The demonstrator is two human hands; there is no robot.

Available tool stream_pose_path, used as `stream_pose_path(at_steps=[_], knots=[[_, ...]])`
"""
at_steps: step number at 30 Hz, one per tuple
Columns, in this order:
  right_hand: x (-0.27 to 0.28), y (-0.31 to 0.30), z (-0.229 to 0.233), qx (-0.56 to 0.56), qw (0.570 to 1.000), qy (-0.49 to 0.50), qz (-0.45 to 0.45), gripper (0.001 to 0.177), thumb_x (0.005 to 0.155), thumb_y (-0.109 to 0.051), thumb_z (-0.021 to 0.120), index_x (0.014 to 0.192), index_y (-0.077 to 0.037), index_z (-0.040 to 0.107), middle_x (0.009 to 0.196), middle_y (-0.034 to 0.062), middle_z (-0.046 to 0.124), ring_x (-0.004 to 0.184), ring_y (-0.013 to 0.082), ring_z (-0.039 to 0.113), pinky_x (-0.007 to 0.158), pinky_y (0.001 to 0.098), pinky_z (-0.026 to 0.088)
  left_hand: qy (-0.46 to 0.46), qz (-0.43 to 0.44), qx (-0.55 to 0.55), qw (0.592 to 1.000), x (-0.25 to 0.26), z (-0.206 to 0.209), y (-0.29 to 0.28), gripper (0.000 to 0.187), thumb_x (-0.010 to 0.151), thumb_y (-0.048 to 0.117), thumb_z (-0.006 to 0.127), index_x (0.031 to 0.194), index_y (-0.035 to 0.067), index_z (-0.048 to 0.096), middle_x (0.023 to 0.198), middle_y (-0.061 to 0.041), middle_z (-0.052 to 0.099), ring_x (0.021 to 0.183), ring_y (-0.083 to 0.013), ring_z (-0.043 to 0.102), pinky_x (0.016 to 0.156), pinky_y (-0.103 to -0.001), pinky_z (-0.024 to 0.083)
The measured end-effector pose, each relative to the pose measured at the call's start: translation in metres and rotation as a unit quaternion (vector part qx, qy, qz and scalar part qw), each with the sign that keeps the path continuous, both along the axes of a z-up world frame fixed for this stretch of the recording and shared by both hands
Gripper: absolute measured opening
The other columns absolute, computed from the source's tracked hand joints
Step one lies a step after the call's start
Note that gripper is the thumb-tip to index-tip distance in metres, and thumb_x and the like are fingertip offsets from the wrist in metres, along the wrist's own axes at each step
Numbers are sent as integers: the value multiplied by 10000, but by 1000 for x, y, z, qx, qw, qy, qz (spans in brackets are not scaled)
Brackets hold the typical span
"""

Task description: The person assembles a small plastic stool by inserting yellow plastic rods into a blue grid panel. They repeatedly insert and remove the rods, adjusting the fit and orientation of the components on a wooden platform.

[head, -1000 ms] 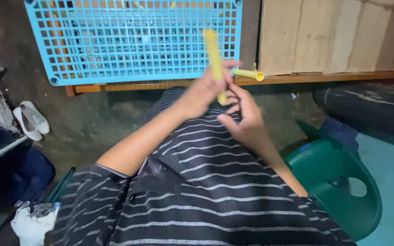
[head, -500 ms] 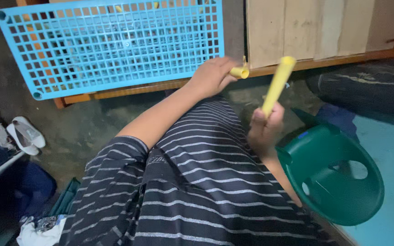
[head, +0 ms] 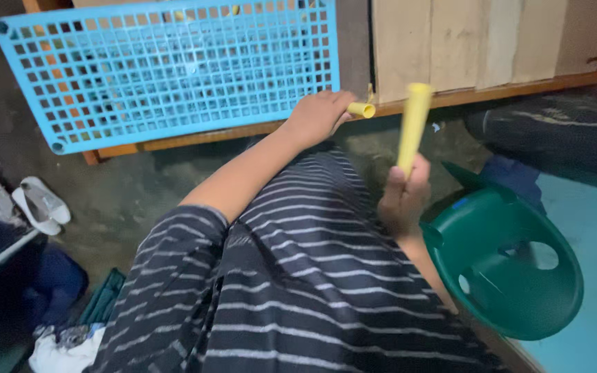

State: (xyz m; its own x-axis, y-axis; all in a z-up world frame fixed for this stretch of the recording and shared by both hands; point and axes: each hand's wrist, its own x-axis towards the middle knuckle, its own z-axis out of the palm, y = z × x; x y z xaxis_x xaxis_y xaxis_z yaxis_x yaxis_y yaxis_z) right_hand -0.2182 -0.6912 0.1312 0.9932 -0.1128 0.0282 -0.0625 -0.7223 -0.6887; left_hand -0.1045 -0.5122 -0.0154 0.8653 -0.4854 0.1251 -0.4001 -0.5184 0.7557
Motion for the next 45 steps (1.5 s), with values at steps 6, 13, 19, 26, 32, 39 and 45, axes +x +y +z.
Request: stream_pose_path(at_steps=[6,13,19,26,32,39,45], knots=[[1,-3,-5,-47,998,24,16,303,1079,-245,528,1264,-15,597,861,214,677,766,409,704,681,468,540,-24,8,-47,999,2,2,2,261,969,314,677,1151,141,603,960,-98,703,860,-343,695,671,-479,548],[0,-1,-10,-63,995,-13,70,318,1116,-251,512,1309,-9,583,967,256,681,856,438,706,718,477,546,-16,1,-38,999,4,0,2,250,976,306,670,1146,137,602,973,-89,712,852,-340,706,653,-473,543],[6,1,-5,-152,985,66,55,286,1099,-254,532,1291,-60,616,900,232,695,812,457,688,688,524,519,2,-6,-35,999,3,-1,3,275,962,304,667,1168,138,593,985,-93,715,779,-356,698,607,-478,537],[10,6,3,-141,986,58,64,308,1074,-226,549,1314,-40,602,940,253,690,844,467,684,703,522,539,-2,-5,-15,1000,1,-3,5,260,979,294,656,1185,151,585,995,-87,709,781,-359,703,608,-491,541],[9,2,1,-68,996,-39,34,305,1078,-206,550,1295,4,593,1058,274,673,923,456,694,770,483,546,8,7,-18,1000,-3,-8,1,283,974,314,657,1198,156,585,1003,-89,723,755,-371,701,597,-503,541],[8,-17,-8,139,988,-3,-60,252,1145,-226,490,1258,-10,555,812,77,533,672,158,516,633,313,460,9,13,-105,994,-1,-5,22,624,906,165,719,1460,42,462,1489,-212,526,1142,-412,631,866,-491,550],[13,-29,-33,296,952,14,-78,257,1157,-249,443,1281,-27,478,810,2,524,640,53,470,600,219,463,-30,90,19,995,-19,1,82,634,868,169,806,1437,77,542,1504,-172,505,1423,-393,461,1114,-511,412]])
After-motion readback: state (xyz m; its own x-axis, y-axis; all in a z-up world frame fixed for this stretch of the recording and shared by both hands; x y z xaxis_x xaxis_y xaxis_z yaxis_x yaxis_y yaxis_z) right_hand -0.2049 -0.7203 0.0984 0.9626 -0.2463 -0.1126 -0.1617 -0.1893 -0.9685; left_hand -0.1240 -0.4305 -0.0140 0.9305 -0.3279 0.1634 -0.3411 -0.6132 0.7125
